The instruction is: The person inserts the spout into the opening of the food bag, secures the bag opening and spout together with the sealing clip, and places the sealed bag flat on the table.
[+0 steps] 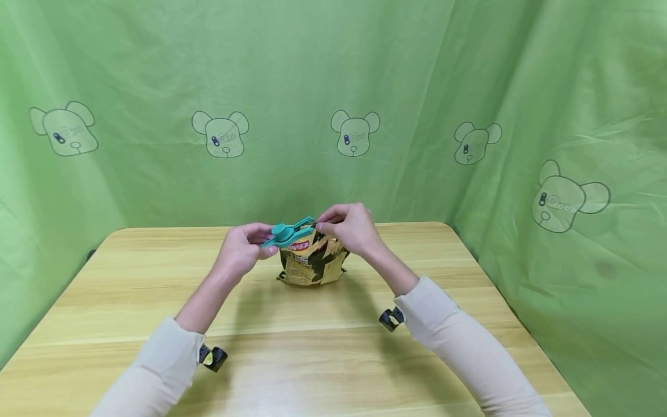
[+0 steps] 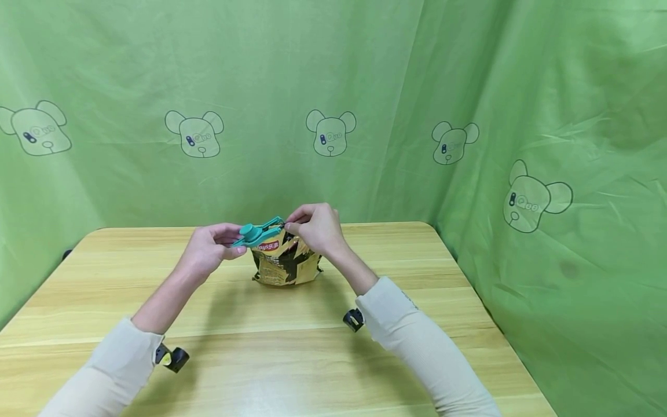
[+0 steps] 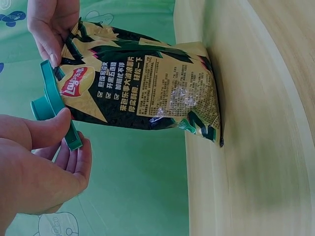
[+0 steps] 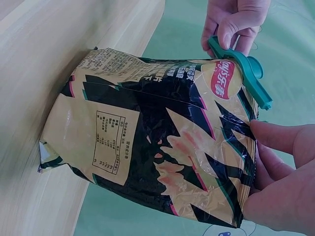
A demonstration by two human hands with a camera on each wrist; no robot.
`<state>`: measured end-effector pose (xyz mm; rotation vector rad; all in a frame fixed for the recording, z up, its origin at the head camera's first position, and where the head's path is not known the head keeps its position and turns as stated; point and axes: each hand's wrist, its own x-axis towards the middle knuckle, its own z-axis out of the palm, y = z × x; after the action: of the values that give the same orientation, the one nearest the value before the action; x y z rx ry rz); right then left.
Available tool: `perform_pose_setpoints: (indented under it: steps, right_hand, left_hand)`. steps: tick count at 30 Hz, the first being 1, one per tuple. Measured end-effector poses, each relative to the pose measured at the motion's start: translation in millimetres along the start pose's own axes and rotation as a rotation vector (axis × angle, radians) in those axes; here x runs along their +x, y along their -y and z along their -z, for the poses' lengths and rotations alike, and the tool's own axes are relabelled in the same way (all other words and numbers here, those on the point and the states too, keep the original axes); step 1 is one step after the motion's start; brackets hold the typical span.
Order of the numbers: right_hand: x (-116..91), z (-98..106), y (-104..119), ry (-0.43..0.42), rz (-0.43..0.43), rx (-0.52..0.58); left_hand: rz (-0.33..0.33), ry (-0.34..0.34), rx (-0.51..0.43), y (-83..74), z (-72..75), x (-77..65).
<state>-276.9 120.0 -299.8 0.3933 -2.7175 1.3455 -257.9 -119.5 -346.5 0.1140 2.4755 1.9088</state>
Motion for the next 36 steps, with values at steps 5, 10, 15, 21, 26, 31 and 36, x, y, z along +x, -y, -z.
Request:
perform_pose_setpoints:
  steps: [5,10,15,21,26,31,36]
  right_hand:
    - [-0.7,0.5,-0.4,-0.002,0.005,-0.001]
    - [-1.2,0.6,-0.4,-0.005,0.008,0.002]
    - [-1.2,-0.3,-0.9,-0.001,0.014,0.007]
    - [-1.0,-0.7,-0.7,0.008,0.016,0.016]
    - [-1.8,-0.1,0.1,0.007,0.018,0.014]
    - [-2.0,-0.3,0.4,0.005,0.02,0.005]
    - [-3.4,-0.5,2.4,0.006,0.035,-0.011]
  left_hand:
    - [0.007,-0.006,-0.004,-0.6,-1.7,-0.8]
    - [0.006,-0.016,0.008,-1.0,-2.2,-0.5]
    - [0.01,-0.026,0.005,0.2,-2.6,0.6]
    - [0.009,-0.052,0.017,1.7,-3.6,1.7]
    - [0.014,-0.064,0.012,0.9,-4.9,1.9]
    - [0.015,-0.072,0.019,0.6,-5.5,2.0]
    - [0.009,-0.076,0.032,0.3,-5.7,2.7]
